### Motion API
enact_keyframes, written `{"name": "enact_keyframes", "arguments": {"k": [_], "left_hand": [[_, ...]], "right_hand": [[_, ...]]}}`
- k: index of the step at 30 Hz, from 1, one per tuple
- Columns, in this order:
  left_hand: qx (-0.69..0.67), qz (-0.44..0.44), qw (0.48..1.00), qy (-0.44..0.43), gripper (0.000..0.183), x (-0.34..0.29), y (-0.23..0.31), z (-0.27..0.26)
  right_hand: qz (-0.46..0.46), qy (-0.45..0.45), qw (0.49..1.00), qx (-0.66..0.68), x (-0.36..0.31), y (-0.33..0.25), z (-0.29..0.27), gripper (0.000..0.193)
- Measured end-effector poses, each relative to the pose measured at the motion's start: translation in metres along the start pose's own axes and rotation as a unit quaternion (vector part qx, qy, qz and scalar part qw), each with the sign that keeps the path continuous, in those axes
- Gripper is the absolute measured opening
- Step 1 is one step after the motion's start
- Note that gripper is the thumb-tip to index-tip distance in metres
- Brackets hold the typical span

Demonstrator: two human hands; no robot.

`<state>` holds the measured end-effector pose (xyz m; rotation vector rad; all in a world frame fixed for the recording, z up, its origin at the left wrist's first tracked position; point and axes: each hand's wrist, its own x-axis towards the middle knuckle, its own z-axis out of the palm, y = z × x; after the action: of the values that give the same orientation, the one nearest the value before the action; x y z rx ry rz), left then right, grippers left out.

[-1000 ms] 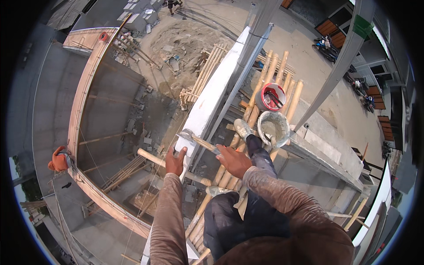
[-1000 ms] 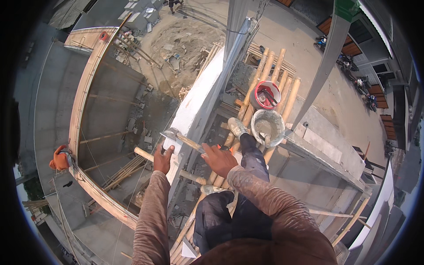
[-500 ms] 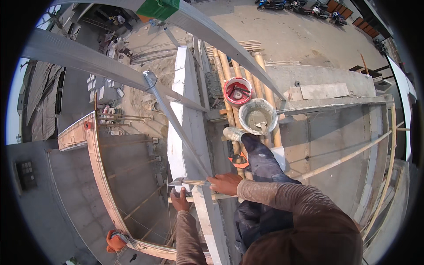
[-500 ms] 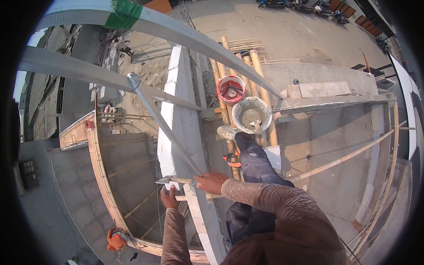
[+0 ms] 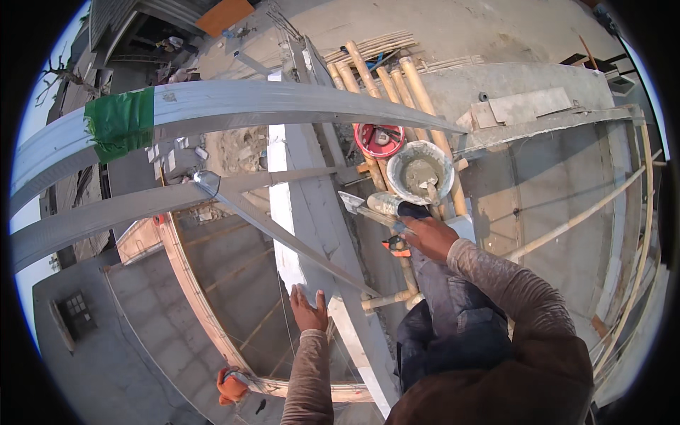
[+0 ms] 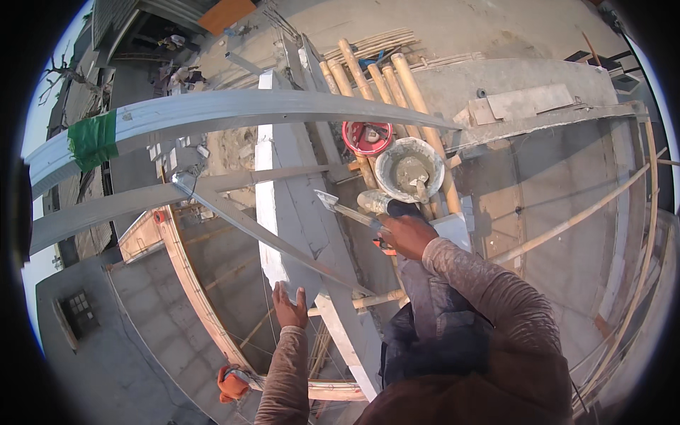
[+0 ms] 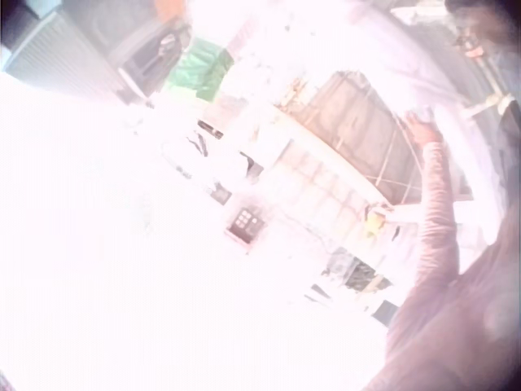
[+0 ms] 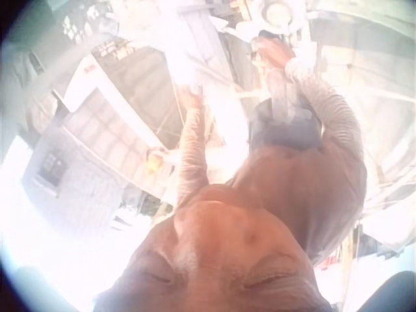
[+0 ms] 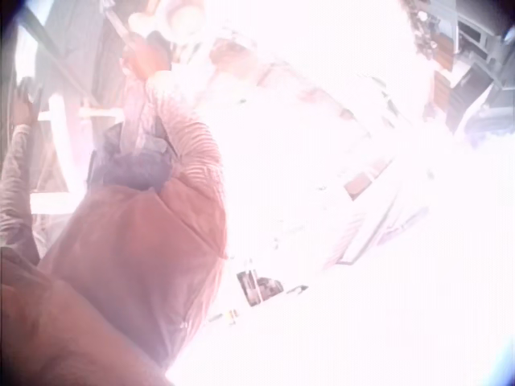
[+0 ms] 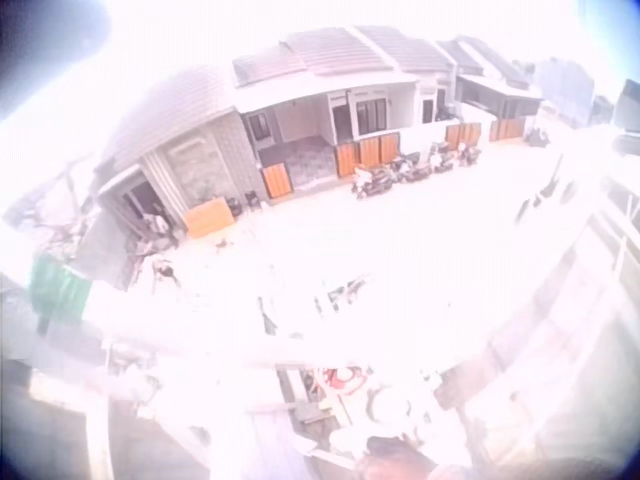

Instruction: The person applies mortar to the top of a wall using a trowel and places a large white block onto the mortar.

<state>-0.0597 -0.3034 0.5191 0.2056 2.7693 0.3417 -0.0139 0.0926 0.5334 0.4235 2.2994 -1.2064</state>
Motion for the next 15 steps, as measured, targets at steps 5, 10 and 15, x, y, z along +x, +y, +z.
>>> {"name": "enact_keyframes", "arguments": {"k": [5,10,15], "left_hand": [[0.041,0.012,0.999,-0.018,0.074,0.002,0.005,0.006],[0.031,0.017,0.999,-0.036,0.081,0.001,0.013,-0.002],[0.036,0.021,0.998,-0.048,0.086,0.001,0.012,-0.004]], "right_hand": [[-0.102,0.102,0.989,0.028,0.147,0.005,0.01,0.04],[-0.079,0.061,0.994,-0.033,0.271,-0.06,0.011,0.036],[-0.127,0.149,0.977,-0.078,0.311,-0.081,0.034,0.034]]}}
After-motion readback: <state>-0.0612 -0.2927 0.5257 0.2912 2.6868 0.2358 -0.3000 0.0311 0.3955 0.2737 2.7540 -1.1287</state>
